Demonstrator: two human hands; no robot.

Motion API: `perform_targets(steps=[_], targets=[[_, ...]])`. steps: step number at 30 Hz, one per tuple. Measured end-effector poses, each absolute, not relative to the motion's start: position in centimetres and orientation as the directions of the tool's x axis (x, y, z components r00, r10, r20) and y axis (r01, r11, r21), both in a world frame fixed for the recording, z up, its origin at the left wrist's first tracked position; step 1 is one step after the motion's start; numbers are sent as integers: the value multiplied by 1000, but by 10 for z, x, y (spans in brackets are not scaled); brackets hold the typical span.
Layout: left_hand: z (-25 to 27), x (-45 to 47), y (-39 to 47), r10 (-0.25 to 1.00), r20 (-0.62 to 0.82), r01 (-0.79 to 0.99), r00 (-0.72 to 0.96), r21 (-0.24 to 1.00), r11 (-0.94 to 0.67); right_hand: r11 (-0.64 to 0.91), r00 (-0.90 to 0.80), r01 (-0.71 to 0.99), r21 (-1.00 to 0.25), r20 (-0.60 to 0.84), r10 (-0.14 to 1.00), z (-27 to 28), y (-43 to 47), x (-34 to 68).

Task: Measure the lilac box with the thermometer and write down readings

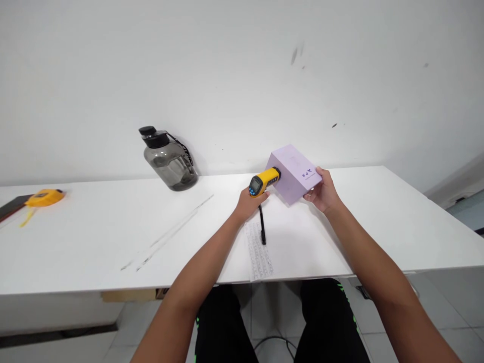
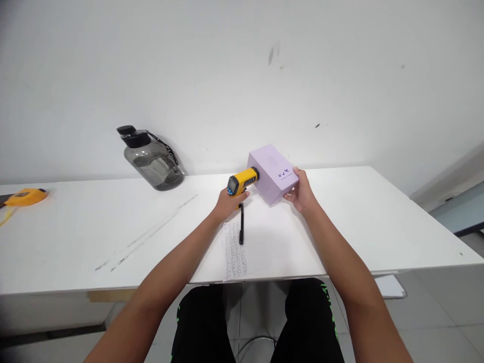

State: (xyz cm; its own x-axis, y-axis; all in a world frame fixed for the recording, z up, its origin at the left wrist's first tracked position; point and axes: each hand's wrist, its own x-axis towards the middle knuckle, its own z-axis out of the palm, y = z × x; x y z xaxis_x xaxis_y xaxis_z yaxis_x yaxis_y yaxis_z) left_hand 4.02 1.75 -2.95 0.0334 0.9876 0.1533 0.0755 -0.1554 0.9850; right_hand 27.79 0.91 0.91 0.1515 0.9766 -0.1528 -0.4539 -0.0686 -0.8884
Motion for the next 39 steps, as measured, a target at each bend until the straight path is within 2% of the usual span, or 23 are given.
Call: perform_targets(steps=[9,15,28,39], targets=[[-30,41,17,985,164,63,46,984,-167,-53,112,-451,-891,-115,987,7,11,280],[-31,41,18,984,167,79,58,982,-171,-69,129,-470,-880,-146,981,9,10,279],[-33,41,19,985,167,87,48,982,-171,-22,139,-454,-891,-95,986,5,12,280],[-29,40,18,984,165,92,61,981,-170,-24,155,-473,-881,-110,982,7,10,278]])
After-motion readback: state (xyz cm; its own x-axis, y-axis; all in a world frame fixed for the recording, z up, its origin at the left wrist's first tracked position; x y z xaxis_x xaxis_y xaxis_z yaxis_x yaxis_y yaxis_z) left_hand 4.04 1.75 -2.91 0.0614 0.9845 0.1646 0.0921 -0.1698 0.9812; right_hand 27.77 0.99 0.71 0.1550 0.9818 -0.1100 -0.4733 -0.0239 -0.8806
